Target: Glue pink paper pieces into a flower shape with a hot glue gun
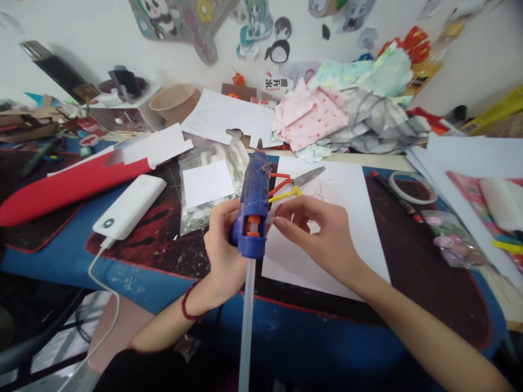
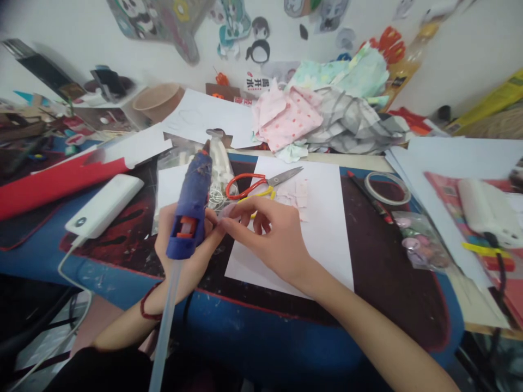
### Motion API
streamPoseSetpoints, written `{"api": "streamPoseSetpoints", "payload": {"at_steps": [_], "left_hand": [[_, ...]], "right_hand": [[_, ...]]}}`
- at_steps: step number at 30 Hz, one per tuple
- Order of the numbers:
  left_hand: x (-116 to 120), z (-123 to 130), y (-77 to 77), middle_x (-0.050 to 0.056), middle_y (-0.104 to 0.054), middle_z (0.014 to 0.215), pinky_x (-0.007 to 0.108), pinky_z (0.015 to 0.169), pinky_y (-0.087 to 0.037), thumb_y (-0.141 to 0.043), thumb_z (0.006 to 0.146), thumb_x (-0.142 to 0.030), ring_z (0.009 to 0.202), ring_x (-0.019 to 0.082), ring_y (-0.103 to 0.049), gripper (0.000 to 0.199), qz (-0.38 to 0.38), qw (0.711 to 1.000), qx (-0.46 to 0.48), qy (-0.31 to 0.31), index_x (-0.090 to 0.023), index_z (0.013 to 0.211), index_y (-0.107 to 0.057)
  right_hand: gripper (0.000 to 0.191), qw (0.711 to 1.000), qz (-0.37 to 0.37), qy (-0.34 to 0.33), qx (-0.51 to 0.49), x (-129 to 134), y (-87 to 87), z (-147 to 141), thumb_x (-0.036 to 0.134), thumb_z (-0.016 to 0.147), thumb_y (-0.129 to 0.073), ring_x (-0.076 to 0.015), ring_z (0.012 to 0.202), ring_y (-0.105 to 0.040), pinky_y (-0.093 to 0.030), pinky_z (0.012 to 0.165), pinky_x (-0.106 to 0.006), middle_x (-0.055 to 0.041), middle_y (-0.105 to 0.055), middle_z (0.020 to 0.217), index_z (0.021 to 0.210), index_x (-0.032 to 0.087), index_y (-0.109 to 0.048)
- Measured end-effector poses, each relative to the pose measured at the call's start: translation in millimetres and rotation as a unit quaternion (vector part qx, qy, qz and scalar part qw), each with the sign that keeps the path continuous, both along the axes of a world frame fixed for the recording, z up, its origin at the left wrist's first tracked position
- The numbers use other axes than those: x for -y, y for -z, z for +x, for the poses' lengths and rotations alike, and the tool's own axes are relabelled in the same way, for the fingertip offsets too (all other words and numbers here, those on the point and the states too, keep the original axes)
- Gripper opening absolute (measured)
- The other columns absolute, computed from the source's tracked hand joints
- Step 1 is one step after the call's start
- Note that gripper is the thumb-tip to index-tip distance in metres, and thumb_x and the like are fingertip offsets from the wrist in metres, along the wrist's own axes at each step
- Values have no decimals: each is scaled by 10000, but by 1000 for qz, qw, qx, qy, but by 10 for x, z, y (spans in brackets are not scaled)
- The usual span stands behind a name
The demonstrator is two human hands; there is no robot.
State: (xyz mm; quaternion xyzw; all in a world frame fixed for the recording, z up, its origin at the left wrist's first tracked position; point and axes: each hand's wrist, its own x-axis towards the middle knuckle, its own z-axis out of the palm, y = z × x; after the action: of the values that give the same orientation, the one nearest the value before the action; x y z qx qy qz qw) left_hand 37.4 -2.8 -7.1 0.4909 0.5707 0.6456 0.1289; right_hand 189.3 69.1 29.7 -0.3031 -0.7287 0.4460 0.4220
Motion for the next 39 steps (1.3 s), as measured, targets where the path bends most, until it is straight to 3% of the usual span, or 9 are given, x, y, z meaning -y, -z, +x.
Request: {"api": "streamPoseSetpoints", "payload": {"at_steps": [4, 11, 19, 23, 27, 33, 39], "left_hand": [[-2, -4, 22, -41, -710, 859, 234, 639, -523, -853, 726, -148, 704, 111, -673, 501, 4, 1000, -16, 5, -242, 1131, -573], [1, 7, 19, -33, -728, 878, 230, 651, -546, -843, 730, -114, 717, 112, -693, 494, 12, 1000, 0, 15, -237, 1126, -575], [0, 25, 11, -39, -752, 899, 224, 708, -585, -855, 719, -97, 759, 112, -727, 505, 26, 1000, -10, 14, -240, 1123, -590], [5, 36, 9, -40, -750, 869, 222, 661, -581, -861, 724, -123, 728, 118, -727, 502, 22, 999, -21, 12, -239, 1130, -590], [21, 29, 5, -43, -754, 867, 228, 669, -586, -848, 743, -122, 727, 119, -729, 483, 15, 999, -28, 16, -241, 1134, -591], [24, 2, -45, -31, -776, 911, 215, 669, -593, -799, 750, -41, 743, 114, -740, 464, 17, 997, -62, 43, -237, 1118, -594], [35, 1, -35, -45, -757, 865, 218, 656, -569, -812, 720, -36, 715, 108, -714, 491, 5, 998, -54, 41, -240, 1112, -597]], "right_hand": [[79, 999, 23, 23, -8, 13, 21, -33, 248, 865, -764, -58, 553, -503, -404, 500, -218, 46, -690, 718, 826, 207, -709], [43, 999, -11, -13, -40, -15, 84, 0, 231, 881, -755, -68, 636, -546, -420, 528, -227, 36, -711, 837, 854, 232, -722], [94, 999, -7, -1, -44, -46, 106, -23, 262, 866, -773, -115, 742, -595, -435, 559, -265, 0, -688, 873, 812, 218, -709], [70, 998, 44, 8, -39, -71, 108, -23, 213, 852, -776, -161, 947, -639, -511, 774, -324, -24, -659, 994, 819, 231, -717], [85, 997, 57, -7, -52, -97, 121, -20, 219, 864, -766, -208, 1133, -635, -473, 1033, -420, -49, -659, 1151, 808, 231, -703], [103, 995, 0, -39, -89, -98, 144, -18, 213, 849, -777, -194, 924, -671, -515, 888, -400, -26, -721, 925, 806, 230, -685], [149, 994, -39, -42, -97, -113, 182, -4, 248, 830, -799, -179, 897, -659, -516, 866, -372, -9, -691, 901, 837, 229, -651]]}}
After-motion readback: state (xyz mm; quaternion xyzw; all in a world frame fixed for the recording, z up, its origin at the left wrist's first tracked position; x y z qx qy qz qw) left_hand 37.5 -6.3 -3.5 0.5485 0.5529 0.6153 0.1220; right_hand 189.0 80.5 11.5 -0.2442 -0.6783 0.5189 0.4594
